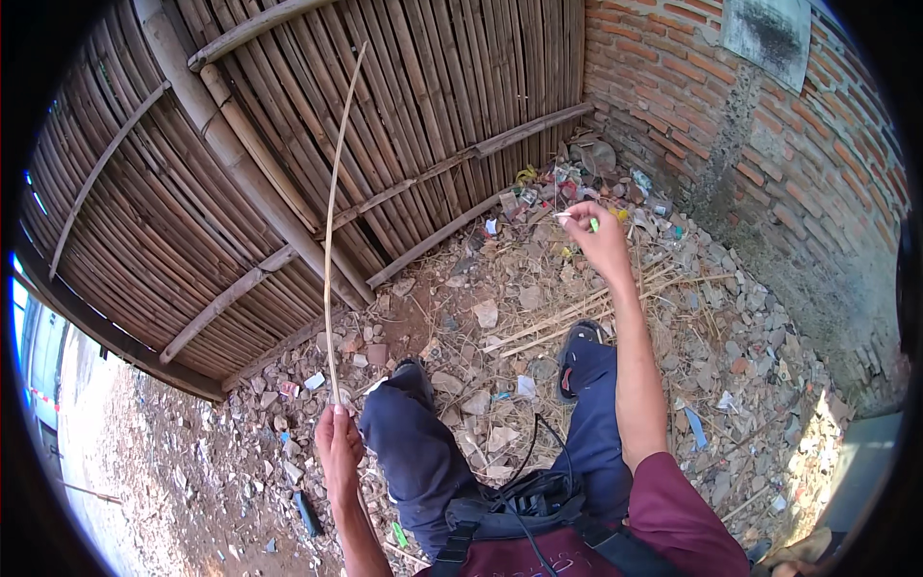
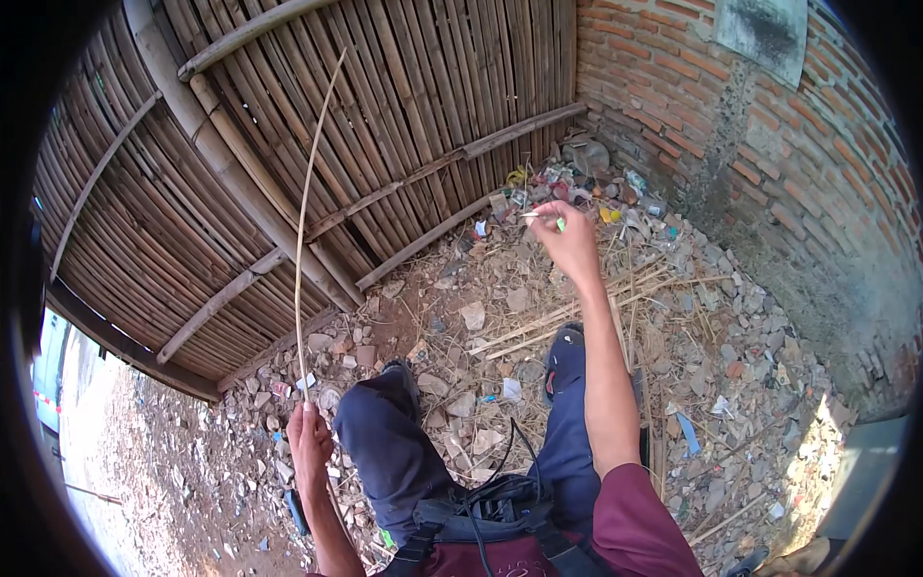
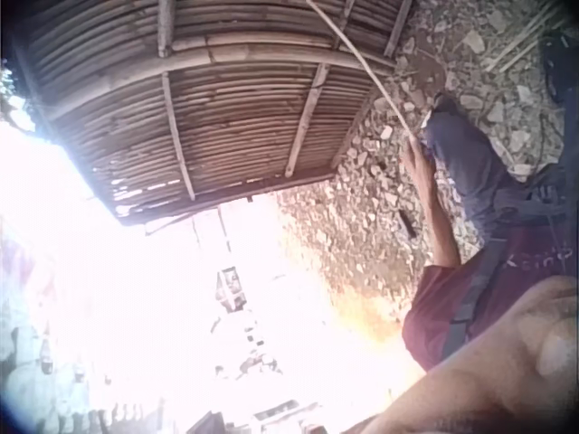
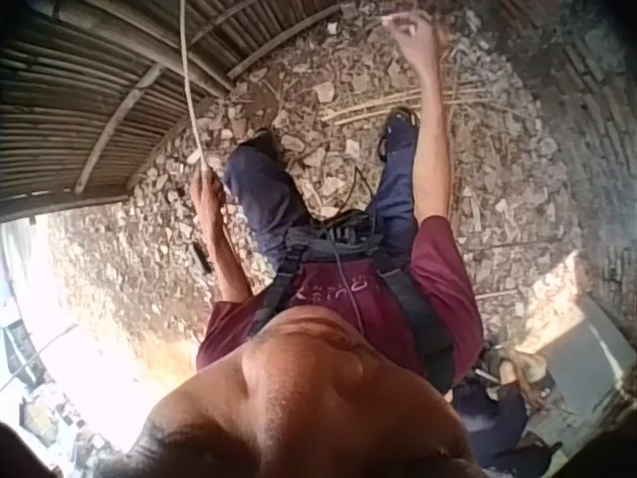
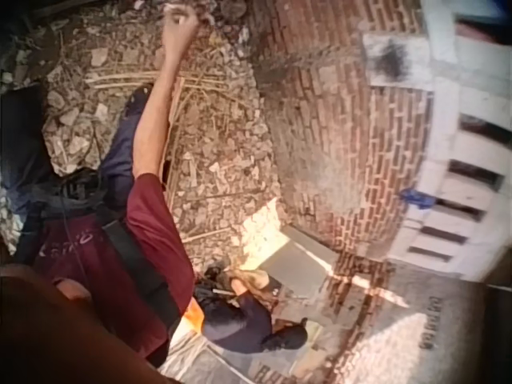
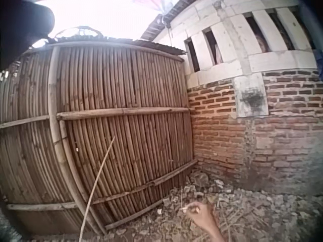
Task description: The person uses a small knife to shave and smooth the edges of a long, thin strip of bamboo while sitting in an outdoor workshop area.
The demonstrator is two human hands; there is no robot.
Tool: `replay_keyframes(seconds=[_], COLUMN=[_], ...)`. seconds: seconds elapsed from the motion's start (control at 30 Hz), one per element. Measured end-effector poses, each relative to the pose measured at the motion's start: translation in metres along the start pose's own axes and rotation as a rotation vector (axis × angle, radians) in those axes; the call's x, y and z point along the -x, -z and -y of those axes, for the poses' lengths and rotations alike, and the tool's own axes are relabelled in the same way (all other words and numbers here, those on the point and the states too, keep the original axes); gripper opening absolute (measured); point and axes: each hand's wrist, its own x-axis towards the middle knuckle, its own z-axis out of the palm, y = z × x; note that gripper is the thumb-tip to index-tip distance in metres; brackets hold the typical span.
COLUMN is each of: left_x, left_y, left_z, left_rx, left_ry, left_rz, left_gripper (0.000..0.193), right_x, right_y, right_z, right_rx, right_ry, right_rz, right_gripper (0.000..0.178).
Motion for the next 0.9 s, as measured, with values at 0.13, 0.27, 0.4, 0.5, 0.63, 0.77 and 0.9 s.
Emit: replay_keyframes(seconds=[0.13, 0.27, 0.4, 0.5, 0.63, 0.77, 0.9], left_x=[0.008, 0.014, 0.016, 0.012, 0.008, 0.005, 0.004], left_y=[-0.013, -0.031, -0.046, -0.051, -0.057, -0.062, -0.062], left_z=[0.002, -0.003, -0.007, -0.001, 0.000, -0.004, -0.007], left_rx=[-0.028, 0.030, 0.038, 0.045, 0.112, 0.130, 0.141], left_ry=[0.040, 0.112, 0.214, 0.275, 0.306, 0.330, 0.331], left_rz=[0.165, 0.299, 0.465, 0.533, 0.628, 0.653, 0.644], left_gripper=[0.037, 0.041, 0.048, 0.053, 0.055, 0.056, 0.055], right_x=[0.007, 0.014, 0.030, 0.044, 0.065, 0.079, 0.086], right_y=[-0.024, -0.054, -0.077, -0.087, -0.102, -0.105, -0.110], right_z=[-0.009, 0.001, 0.027, 0.047, 0.058, 0.073, 0.077], right_rx=[0.658, 0.321, 0.112, 0.027, -0.081, 0.088, 0.170], right_ry=[0.070, 0.142, 0.277, 0.310, 0.413, 0.526, 0.590], right_rz=[0.026, 0.125, 0.215, 0.294, 0.377, 0.446, 0.451], right_gripper=[0.036, 0.038, 0.046, 0.050, 0.042, 0.029, 0.022])
